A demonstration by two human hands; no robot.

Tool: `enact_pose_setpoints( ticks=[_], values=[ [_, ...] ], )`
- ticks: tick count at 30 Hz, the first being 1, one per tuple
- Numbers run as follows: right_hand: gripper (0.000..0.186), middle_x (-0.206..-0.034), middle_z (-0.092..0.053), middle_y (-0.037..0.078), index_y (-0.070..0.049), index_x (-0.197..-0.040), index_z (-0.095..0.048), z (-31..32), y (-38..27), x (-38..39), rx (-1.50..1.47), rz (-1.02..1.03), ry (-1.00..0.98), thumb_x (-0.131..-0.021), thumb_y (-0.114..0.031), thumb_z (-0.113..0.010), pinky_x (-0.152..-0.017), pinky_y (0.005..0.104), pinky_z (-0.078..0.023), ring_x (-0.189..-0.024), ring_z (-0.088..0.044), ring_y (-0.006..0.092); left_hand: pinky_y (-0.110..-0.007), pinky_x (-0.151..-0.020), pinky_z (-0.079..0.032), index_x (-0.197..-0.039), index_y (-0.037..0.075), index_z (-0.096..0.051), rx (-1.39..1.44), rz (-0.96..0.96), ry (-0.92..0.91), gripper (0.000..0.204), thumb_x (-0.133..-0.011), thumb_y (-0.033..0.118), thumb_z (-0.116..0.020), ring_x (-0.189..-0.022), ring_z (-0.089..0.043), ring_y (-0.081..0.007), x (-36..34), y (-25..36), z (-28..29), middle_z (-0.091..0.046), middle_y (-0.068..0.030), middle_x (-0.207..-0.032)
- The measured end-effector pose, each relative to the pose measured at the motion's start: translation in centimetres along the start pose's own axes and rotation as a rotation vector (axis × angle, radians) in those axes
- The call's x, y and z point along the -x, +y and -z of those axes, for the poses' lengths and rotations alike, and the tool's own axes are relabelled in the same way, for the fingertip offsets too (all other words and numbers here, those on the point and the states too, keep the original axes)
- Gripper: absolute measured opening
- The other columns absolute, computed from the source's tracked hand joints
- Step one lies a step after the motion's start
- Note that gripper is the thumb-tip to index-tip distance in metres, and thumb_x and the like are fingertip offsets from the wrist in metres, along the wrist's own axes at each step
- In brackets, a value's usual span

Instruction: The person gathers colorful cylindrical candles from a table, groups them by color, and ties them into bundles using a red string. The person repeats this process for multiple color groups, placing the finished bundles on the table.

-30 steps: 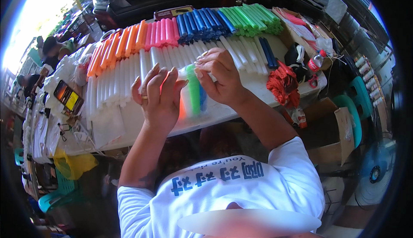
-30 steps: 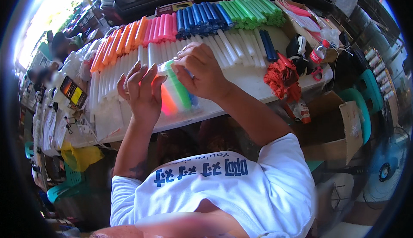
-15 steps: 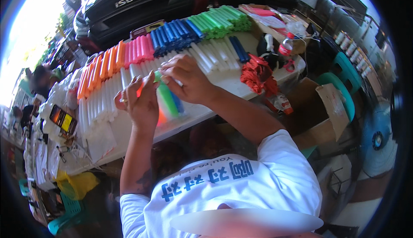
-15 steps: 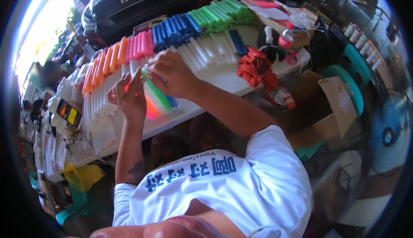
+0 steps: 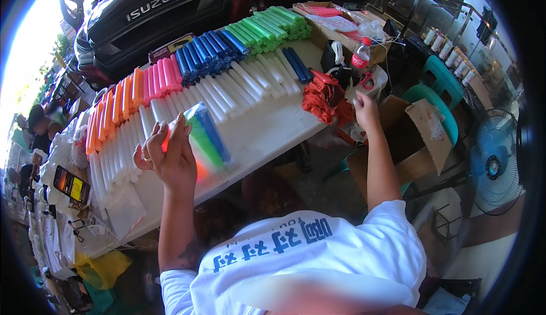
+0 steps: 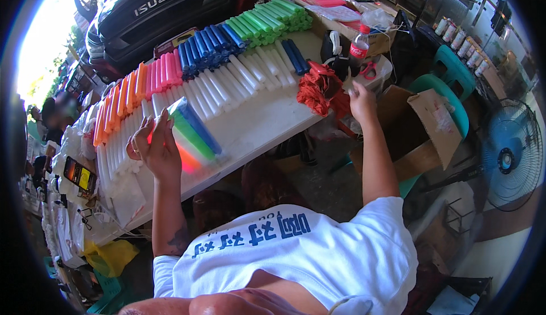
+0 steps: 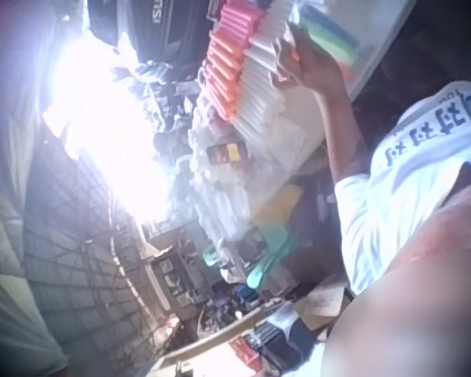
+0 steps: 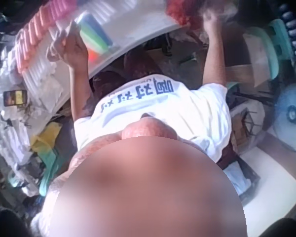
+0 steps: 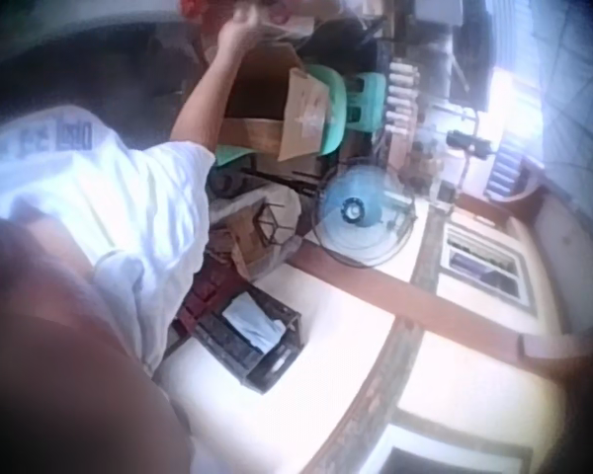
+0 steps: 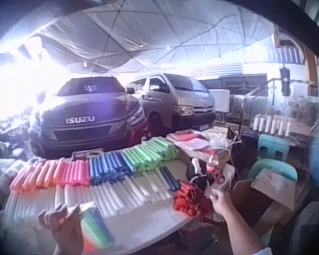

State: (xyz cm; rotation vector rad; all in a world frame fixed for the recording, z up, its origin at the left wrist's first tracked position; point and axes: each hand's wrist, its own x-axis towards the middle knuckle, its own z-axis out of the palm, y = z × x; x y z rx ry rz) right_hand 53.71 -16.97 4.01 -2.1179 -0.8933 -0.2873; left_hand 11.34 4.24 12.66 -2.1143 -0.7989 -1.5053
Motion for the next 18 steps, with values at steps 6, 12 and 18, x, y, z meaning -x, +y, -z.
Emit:
enact_pose_setpoints(
  ticks=[6, 12, 18],
  values=[
    [0.046, -0.115, -0.061, 0.024, -0.002, -0.127, -0.054, -3.5, 4.4, 4.7, -0.131, -0.170, -0.036, -0.087, -0.022, -0.063, -0.092, 0.0418, -0.045, -0.110, -0.057, 0.0386, -0.032, -0.092, -0.027, -0.109, 0.018, -0.072, -0.003, 0.009, -0.009, 0.028, -0.081, 0.016, -0.073, -0.101, -0.055, -0.0127, -0.1, 0.0, -0.2, -0.060, 0.0003, -0.099],
    [0.029, -0.087, -0.067, 0.019, -0.001, -0.103, -0.063, -5.3, 4.4, 4.0, 0.028, -0.237, 0.102, -0.087, -0.026, -0.065, -0.074, 0.0443, -0.047, -0.083, -0.063, 0.0387, -0.032, -0.093, -0.028, -0.110, 0.018, -0.071, 0.028, 0.037, -0.038, 0.028, -0.082, 0.014, -0.072, -0.104, -0.056, -0.0141, 0.1, -0.1, -0.2, -0.059, -0.0003, -0.099],
    [0.031, -0.087, -0.067, 0.018, -0.006, -0.107, -0.063, -1.9, 4.7, 2.2, 0.163, -0.124, -0.025, -0.084, -0.026, -0.069, -0.077, 0.0396, -0.049, -0.083, -0.064, 0.0332, -0.036, -0.096, -0.026, -0.108, 0.021, -0.072, 0.021, 0.038, -0.015, 0.027, -0.082, 0.018, -0.072, -0.102, -0.059, -0.0143, 0.1, -0.2, -0.3, -0.057, 0.0003, -0.098]
  ],
)
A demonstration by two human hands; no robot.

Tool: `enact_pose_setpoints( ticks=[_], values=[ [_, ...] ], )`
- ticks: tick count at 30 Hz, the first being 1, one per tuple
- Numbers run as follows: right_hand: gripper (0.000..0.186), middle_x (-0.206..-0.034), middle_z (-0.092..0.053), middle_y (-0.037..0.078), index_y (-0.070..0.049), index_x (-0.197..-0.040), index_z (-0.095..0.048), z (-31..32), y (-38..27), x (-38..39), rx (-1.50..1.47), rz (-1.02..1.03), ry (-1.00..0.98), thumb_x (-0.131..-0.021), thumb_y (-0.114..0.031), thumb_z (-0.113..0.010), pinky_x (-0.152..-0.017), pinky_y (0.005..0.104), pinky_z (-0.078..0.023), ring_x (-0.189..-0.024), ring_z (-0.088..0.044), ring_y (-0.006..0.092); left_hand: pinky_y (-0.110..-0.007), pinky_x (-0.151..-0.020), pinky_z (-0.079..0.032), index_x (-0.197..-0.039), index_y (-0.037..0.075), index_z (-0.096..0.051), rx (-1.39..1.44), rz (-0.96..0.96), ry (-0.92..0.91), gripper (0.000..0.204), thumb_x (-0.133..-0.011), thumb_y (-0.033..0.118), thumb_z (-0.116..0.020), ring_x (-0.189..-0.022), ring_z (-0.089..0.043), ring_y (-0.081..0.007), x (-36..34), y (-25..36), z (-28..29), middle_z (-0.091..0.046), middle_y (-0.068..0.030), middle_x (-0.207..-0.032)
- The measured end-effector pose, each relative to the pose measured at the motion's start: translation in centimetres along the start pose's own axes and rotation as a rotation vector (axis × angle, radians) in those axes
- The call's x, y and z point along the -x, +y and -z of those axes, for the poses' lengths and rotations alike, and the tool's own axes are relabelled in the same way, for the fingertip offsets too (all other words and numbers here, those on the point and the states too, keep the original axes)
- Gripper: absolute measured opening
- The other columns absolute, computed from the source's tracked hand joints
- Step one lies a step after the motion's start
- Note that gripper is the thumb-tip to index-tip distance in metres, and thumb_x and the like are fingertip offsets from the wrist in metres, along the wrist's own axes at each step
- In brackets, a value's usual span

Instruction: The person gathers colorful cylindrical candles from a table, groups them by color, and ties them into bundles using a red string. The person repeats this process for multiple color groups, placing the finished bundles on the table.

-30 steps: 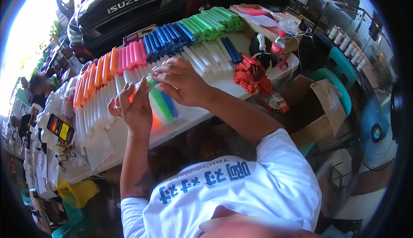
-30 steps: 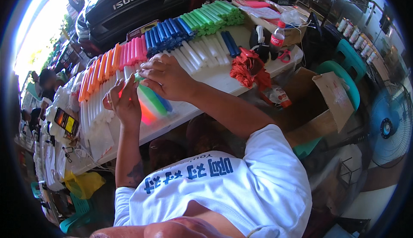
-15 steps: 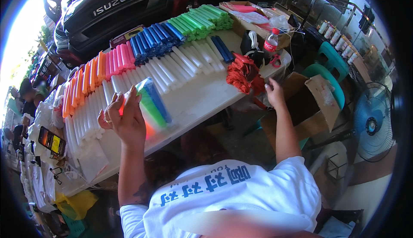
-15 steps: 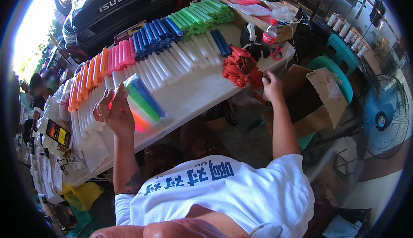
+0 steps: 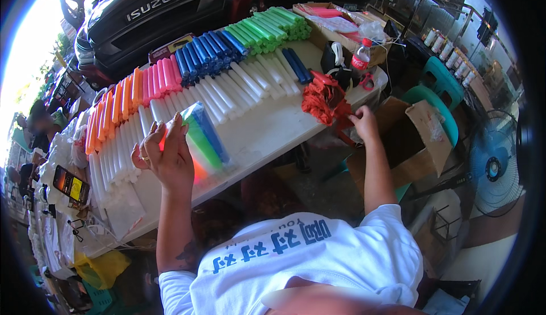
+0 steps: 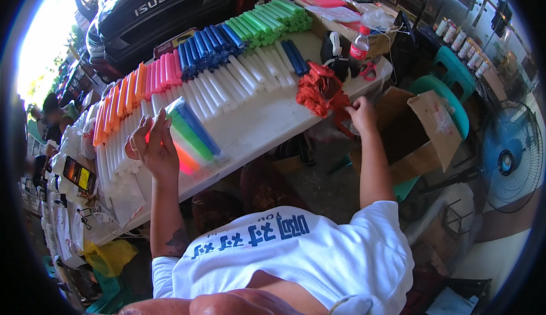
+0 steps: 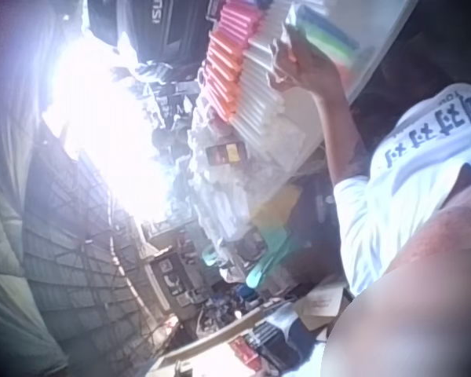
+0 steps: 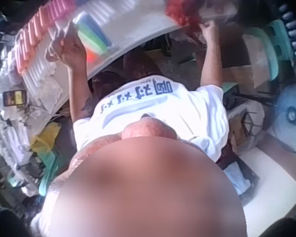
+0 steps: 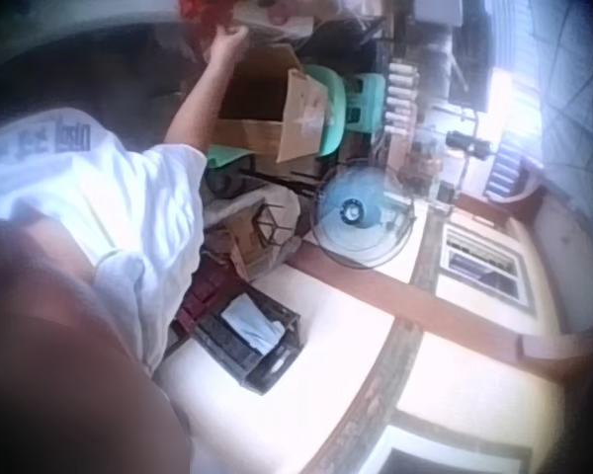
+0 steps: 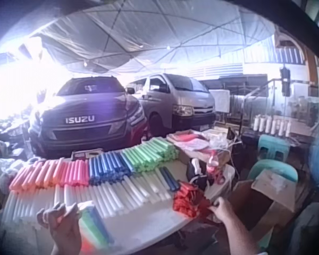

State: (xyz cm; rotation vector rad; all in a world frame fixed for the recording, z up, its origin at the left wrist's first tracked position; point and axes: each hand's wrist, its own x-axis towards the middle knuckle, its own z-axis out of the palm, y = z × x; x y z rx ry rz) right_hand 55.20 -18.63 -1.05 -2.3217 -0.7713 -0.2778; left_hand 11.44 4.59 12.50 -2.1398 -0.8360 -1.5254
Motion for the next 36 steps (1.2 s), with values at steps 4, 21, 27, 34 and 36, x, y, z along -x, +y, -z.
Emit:
enact_pose_setpoints(
  ticks=[4, 21, 27, 34, 36],
  values=[
    [0.041, -0.105, -0.064, 0.023, -0.009, -0.121, -0.059, 2.3, -0.9, -5.8, -0.382, 0.187, 0.025, -0.087, -0.032, -0.065, -0.090, 0.0391, -0.047, -0.101, -0.061, 0.0353, -0.034, -0.095, -0.029, -0.110, 0.017, -0.071, 0.001, -0.003, -0.007, 0.027, -0.082, 0.014, -0.071, -0.104, -0.057, -0.0161, -0.1, 0.1, 0.1, -0.059, -0.0019, -0.100],
    [0.019, -0.094, -0.066, 0.003, -0.008, -0.097, -0.068, -2.5, -2.7, -16.5, -1.049, -0.410, -0.086, -0.084, -0.021, -0.071, -0.085, 0.0326, -0.041, -0.088, -0.055, 0.0133, -0.040, -0.102, -0.019, -0.109, 0.026, -0.071, -0.034, 0.019, -0.027, 0.027, -0.082, 0.025, -0.072, -0.102, -0.058, -0.0133, 0.2, -0.2, 0.0, -0.056, 0.0021, -0.100],
    [0.016, -0.076, -0.059, -0.003, -0.003, -0.086, -0.065, -2.3, -1.4, -9.0, -0.659, -0.113, 0.036, -0.087, -0.019, -0.069, -0.066, 0.0239, -0.040, -0.071, -0.049, 0.0067, -0.036, -0.097, -0.024, -0.109, 0.022, -0.072, -0.030, 0.010, -0.012, 0.028, -0.081, 0.018, -0.072, -0.101, -0.057, -0.0130, 0.0, -0.1, 0.1, -0.057, 0.0017, -0.100],
    [0.016, -0.074, -0.056, -0.002, -0.002, -0.085, -0.065, -1.7, -0.6, -10.0, -0.642, 0.047, 0.030, -0.087, -0.017, -0.068, -0.065, 0.0251, -0.039, -0.070, -0.047, 0.0078, -0.038, -0.098, -0.023, -0.107, 0.024, -0.072, 0.004, 0.023, 0.035, 0.029, -0.079, 0.019, -0.075, -0.100, -0.059, -0.0132, 0.0, -0.1, 0.1, -0.057, 0.0018, -0.097],
    [0.013, -0.076, -0.056, -0.004, -0.004, -0.086, -0.064, -2.9, -0.5, -9.7, -0.776, 0.024, 0.048, -0.088, -0.016, -0.068, -0.065, 0.0228, -0.039, -0.071, -0.047, 0.0063, -0.039, -0.099, -0.022, -0.105, 0.024, -0.072, 0.019, 0.038, 0.043, 0.029, -0.078, 0.019, -0.075, -0.099, -0.059, -0.0133, 0.1, 0.0, 0.2, -0.057, 0.0017, -0.096]
  ],
)
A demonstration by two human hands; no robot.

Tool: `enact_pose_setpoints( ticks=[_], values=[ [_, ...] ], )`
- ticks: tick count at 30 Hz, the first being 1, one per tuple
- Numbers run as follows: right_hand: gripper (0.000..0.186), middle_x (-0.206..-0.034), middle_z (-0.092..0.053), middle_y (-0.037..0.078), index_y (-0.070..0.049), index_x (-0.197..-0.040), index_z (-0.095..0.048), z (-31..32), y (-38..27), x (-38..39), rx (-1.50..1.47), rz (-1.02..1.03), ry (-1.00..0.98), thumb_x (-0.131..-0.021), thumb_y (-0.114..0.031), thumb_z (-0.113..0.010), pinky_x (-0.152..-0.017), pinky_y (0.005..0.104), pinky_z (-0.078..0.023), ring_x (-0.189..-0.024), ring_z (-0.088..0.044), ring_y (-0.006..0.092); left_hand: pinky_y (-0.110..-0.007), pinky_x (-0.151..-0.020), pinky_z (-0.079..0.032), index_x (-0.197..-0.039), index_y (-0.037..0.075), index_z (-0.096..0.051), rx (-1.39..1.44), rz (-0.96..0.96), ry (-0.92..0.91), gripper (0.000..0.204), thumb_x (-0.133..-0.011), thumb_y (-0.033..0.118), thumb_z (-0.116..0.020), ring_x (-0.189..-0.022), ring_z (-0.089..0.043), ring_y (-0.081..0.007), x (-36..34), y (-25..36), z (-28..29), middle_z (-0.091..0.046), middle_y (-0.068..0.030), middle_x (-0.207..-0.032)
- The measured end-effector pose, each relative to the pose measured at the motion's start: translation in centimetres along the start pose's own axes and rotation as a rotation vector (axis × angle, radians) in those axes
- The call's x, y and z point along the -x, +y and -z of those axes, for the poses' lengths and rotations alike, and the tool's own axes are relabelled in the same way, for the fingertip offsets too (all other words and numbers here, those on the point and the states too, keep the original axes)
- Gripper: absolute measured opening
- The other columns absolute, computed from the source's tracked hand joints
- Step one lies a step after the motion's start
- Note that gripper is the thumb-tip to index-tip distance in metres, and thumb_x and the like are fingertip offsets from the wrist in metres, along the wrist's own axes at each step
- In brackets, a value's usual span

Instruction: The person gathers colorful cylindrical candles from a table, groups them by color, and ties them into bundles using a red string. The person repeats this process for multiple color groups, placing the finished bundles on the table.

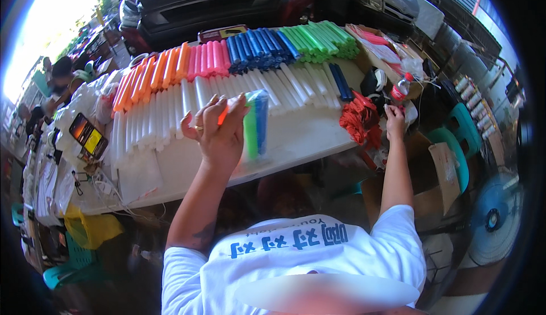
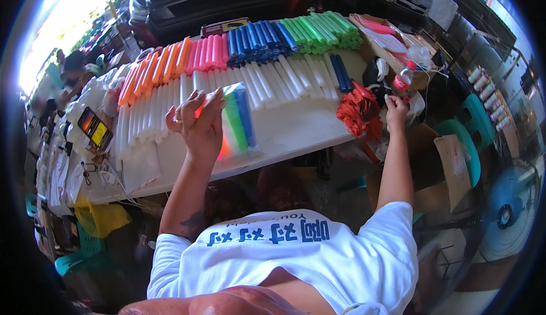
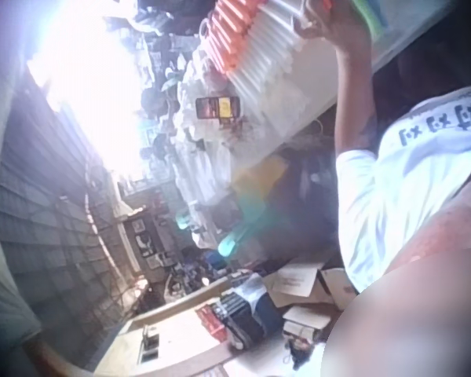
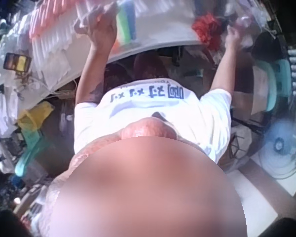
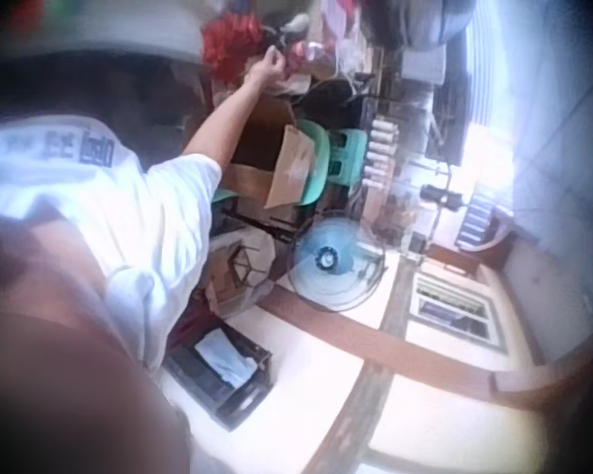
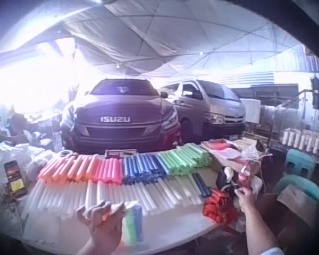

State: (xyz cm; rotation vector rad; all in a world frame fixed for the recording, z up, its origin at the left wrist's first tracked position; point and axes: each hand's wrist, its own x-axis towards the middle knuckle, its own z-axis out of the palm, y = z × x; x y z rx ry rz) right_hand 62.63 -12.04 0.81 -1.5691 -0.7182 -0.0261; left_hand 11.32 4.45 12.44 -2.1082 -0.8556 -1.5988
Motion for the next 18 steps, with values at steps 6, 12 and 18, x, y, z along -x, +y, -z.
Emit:
enact_pose_setpoints(
  ticks=[6, 12, 18],
  values=[
    [0.011, -0.081, -0.060, -0.004, -0.004, -0.087, -0.063, 1.3, 1.2, -0.7, -0.161, -0.124, -0.042, -0.089, -0.014, -0.066, -0.070, 0.0218, -0.044, -0.077, -0.053, 0.0053, -0.040, -0.099, -0.021, -0.104, 0.026, -0.072, -0.010, -0.016, 0.018, 0.028, -0.077, 0.021, -0.076, -0.097, -0.060, -0.0133, -0.3, -0.1, 0.0, -0.056, 0.0016, -0.097],
    [0.023, -0.090, -0.064, 0.001, -0.002, -0.099, -0.065, -1.6, -7.3, 2.3, -0.135, -0.155, 0.146, -0.089, -0.022, -0.067, -0.066, 0.0224, -0.048, -0.078, -0.057, 0.0086, -0.041, -0.100, -0.021, -0.105, 0.026, -0.072, -0.008, -0.004, 0.037, 0.029, -0.077, 0.021, -0.076, -0.099, -0.060, -0.0134, 0.0, 0.1, -0.1, -0.056, 0.0016, -0.097],
    [0.025, -0.108, -0.063, 0.009, -0.004, -0.102, -0.065, -13.0, -23.2, 10.2, -0.629, -0.226, -0.880, -0.088, -0.026, -0.065, -0.086, 0.0335, -0.043, -0.101, -0.057, 0.0156, -0.041, -0.100, -0.020, -0.104, 0.026, -0.072, 0.003, -0.015, 0.006, 0.028, -0.077, 0.020, -0.076, -0.100, -0.059, -0.0134, 0.0, 0.1, 0.4, -0.056, 0.0014, -0.098]
  ],
)
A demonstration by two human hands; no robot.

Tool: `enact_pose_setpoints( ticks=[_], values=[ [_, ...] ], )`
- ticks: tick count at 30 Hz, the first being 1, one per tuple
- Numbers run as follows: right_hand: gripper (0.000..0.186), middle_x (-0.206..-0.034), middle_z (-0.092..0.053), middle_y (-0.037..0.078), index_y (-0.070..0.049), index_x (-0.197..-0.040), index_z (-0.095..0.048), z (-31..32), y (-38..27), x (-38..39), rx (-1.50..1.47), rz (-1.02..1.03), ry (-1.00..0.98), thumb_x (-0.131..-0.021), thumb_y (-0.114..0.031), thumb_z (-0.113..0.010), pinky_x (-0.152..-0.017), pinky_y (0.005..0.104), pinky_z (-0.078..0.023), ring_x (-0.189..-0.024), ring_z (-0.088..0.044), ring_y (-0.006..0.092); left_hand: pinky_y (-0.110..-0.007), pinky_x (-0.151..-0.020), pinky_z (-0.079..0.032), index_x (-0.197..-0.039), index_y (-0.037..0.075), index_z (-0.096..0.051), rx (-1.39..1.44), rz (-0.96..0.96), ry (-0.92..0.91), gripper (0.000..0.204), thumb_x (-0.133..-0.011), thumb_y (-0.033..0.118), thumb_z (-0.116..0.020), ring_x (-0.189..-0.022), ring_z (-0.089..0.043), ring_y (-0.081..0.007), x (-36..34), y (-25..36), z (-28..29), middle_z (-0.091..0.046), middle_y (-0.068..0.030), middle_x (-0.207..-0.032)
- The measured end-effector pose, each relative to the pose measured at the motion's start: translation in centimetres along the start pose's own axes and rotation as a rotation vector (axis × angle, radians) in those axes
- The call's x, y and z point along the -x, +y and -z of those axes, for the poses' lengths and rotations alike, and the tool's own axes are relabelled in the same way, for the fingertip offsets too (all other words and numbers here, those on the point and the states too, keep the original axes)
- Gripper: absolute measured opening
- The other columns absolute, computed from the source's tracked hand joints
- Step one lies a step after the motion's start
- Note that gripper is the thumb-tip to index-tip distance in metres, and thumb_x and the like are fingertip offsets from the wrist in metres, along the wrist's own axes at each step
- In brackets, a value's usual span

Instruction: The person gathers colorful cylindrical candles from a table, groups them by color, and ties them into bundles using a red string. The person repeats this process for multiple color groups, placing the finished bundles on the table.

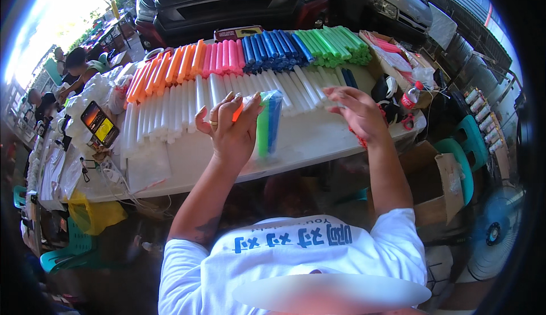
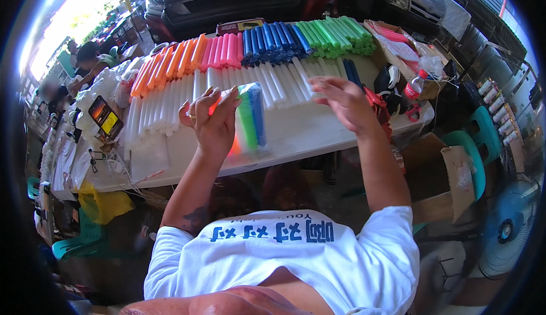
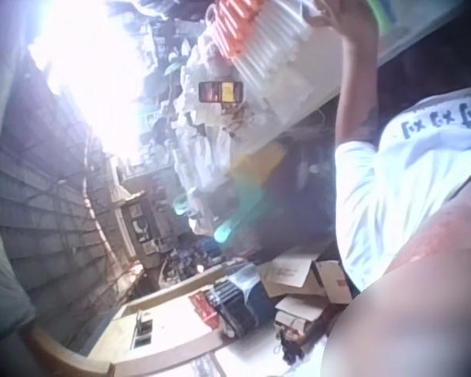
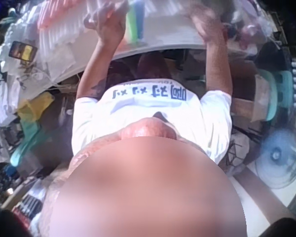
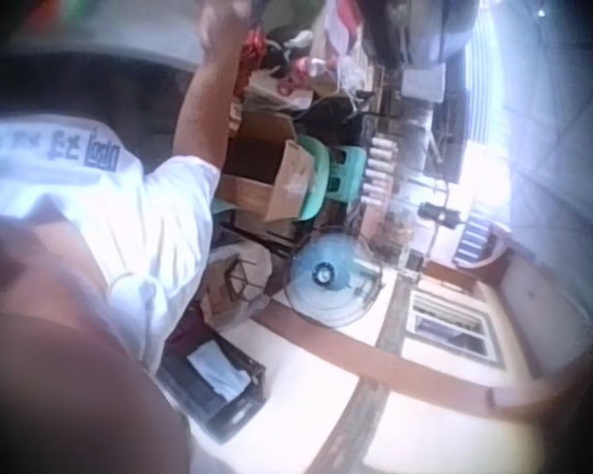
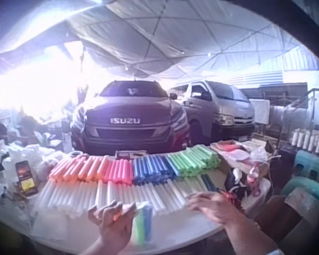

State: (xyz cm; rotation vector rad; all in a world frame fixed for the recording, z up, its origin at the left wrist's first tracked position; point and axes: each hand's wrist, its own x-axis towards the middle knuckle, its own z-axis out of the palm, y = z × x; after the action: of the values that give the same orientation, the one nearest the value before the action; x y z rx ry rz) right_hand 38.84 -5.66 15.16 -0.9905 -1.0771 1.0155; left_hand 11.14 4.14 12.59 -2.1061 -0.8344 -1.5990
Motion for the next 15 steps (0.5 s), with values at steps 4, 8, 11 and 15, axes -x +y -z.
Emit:
enact_pose_setpoints(
  ticks=[4, 8, 11, 15],
  values=[
    [0.027, -0.093, -0.062, 0.005, -0.006, -0.090, -0.067, -7.0, -2.9, -4.3, 0.207, -0.106, -0.222, -0.088, -0.033, -0.067, -0.083, 0.0301, -0.042, -0.088, -0.056, 0.0121, -0.041, -0.100, -0.020, -0.105, 0.026, -0.072, -0.012, -0.003, -0.008, 0.028, -0.078, 0.020, -0.075, -0.100, -0.059, -0.0135, 0.1, 0.3, 0.4, -0.056, 0.0013, -0.099],
    [0.036, -0.077, -0.059, 0.001, -0.006, -0.083, -0.068, -8.9, -3.6, -7.1, 0.556, -0.199, -0.330, -0.084, -0.042, -0.070, -0.074, 0.0272, -0.042, -0.076, -0.053, 0.0092, -0.041, -0.101, -0.020, -0.105, 0.026, -0.072, -0.021, -0.004, 0.004, 0.028, -0.078, 0.021, -0.075, -0.100, -0.059, -0.0139, 0.2, 0.5, 0.5, -0.057, 0.0013, -0.099],
    [0.045, -0.070, -0.059, 0.002, -0.008, -0.079, -0.068, -8.8, -3.2, -8.1, 0.745, -0.279, -0.362, -0.078, -0.053, -0.072, -0.067, 0.0253, -0.041, -0.072, -0.052, 0.0097, -0.041, -0.101, -0.020, -0.105, 0.026, -0.072, -0.019, -0.013, 0.019, 0.028, -0.077, 0.021, -0.076, -0.100, -0.059, -0.0141, 0.3, 0.5, 0.4, -0.057, 0.0013, -0.098],
    [0.056, -0.088, -0.059, 0.004, -0.009, -0.098, -0.065, -7.5, -1.5, -8.2, 0.687, -0.330, -0.408, -0.079, -0.061, -0.066, -0.075, 0.0308, -0.042, -0.084, -0.052, 0.0133, -0.044, -0.102, -0.018, -0.106, 0.027, -0.070, -0.017, -0.009, -0.005, 0.026, -0.080, 0.025, -0.073, -0.102, -0.058, -0.0140, 0.3, 0.4, 0.2, -0.055, 0.0014, -0.099]
  ],
)
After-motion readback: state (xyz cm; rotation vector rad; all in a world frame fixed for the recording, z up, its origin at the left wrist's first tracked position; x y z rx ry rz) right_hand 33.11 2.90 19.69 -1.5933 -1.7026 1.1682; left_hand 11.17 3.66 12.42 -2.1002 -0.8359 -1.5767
